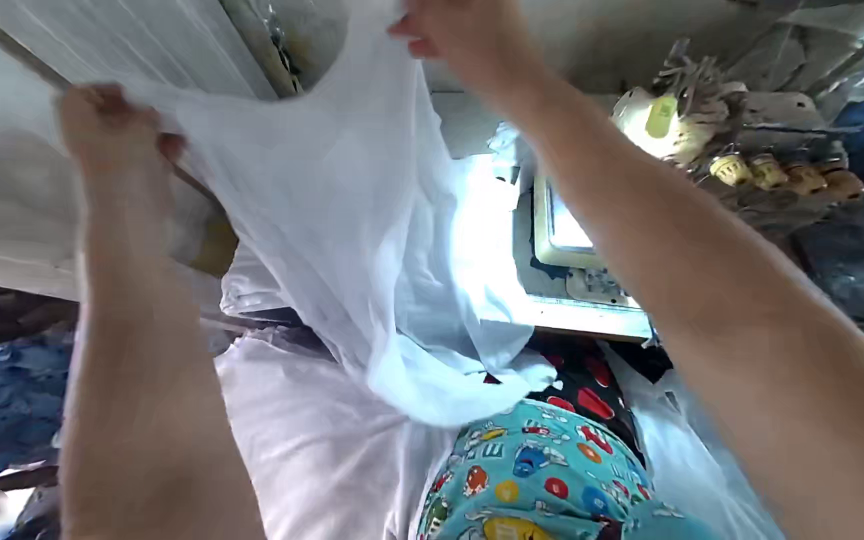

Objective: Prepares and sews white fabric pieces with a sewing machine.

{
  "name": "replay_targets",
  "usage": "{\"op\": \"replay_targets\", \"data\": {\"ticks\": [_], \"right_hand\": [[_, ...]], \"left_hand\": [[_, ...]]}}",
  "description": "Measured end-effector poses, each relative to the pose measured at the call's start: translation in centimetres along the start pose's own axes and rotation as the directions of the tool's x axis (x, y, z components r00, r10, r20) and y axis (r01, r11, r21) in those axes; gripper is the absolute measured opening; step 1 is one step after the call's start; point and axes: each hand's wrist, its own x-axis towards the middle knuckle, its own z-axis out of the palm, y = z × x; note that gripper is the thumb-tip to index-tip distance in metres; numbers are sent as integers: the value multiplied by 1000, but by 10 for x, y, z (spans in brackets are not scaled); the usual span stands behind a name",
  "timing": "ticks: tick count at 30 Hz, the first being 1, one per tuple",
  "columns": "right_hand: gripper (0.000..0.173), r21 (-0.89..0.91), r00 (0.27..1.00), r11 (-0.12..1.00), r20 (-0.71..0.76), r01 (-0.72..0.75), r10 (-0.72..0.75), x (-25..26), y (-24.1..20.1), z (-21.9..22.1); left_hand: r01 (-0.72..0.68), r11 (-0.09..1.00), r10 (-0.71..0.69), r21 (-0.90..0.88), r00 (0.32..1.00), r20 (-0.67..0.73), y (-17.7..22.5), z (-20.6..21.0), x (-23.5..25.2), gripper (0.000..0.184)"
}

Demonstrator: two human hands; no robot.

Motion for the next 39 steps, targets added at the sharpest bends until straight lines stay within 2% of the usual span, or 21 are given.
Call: {"op": "replay_targets", "data": {"ticks": [1, 3, 4, 6, 7, 8, 10, 11, 13, 14, 16, 19, 22, 24, 27, 32, 35, 37, 39], "right_hand": [[27, -70, 997, 997, 61, 44, -39, -7, 16, 11], [37, -153, 985, 986, 167, 71, -46, -35, 46, 25], [37, -177, 978, 982, 205, 66, -29, -51, 64, 30], [25, -196, 976, 967, 177, 163, -128, -83, 121, 38], [22, -220, 979, 963, 161, 155, -121, -95, 140, 35], [25, -295, 984, 953, 175, 62, -10, -106, 144, 27], [32, -458, 924, 859, 175, -229, 340, -121, 136, 14], [31, -495, 884, 801, 125, -337, 450, -129, 138, 15], [32, -513, 827, 722, 39, -465, 560, -147, 148, 25], [34, -513, 818, 703, 4, -492, 575, -156, 151, 32], [36, -549, 855, 704, -39, -450, 516, -172, 155, 43], [32, -624, 900, 704, 1, -340, 435, -182, 160, 46], [27, -649, 876, 685, 60, -330, 479, -185, 155, 41], [21, -625, 894, 720, 76, -302, 441, -194, 152, 39], [17, -493, 927, 826, 93, -273, 363, -214, 142, 34], [27, -189, 919, 924, 157, -332, 362, -235, 117, 9], [19, -29, 913, 934, 206, -355, 353, -246, 104, -10], [12, 84, 888, 904, 245, -418, 388, -253, 98, -19], [7, 192, 863, 853, 261, -485, 432, -259, 94, -25]], "left_hand": [[13, 999, -16, 42, 998, 67, -13, 10, -7, 59], [-57, 992, 32, 116, 977, 211, -30, 30, -32, 60], [-102, 985, 60, 138, 958, 279, -33, 40, -49, 53], [-169, 979, 111, 116, 913, 392, -35, 59, -88, 36], [-184, 978, 120, 104, 889, 442, -38, 68, -107, 29], [-200, 975, 131, 97, 869, 477, -45, 77, -123, 24], [-224, 968, 143, 110, 861, 489, -61, 89, -147, 22], [-236, 964, 156, 121, 874, 461, -68, 92, -154, 21], [-262, 956, 198, 132, 908, 369, -77, 96, -163, 20], [-276, 950, 216, 145, 919, 331, -79, 97, -168, 20], [-290, 937, 223, 193, 925, 309, -80, 99, -175, 23], [-287, 899, 147, 330, 909, 390, -73, 106, -180, 32], [-329, 880, 168, 341, 889, 425, -76, 107, -173, 21], [-338, 908, 189, 247, 857, 479, -77, 96, -166, 21], [-288, 944, 156, 160, 820, 550, -71, 70, -162, 22], [-253, 959, 168, 127, 869, 465, -54, 45, -163, 24], [-250, 967, 247, -48, 871, 425, -29, 52, -170, 25], [-220, 944, 316, -245, 817, 483, -8, 66, -178, 21], [-219, 901, 413, -375, 697, 586, 8, 86, -185, 18]]}}
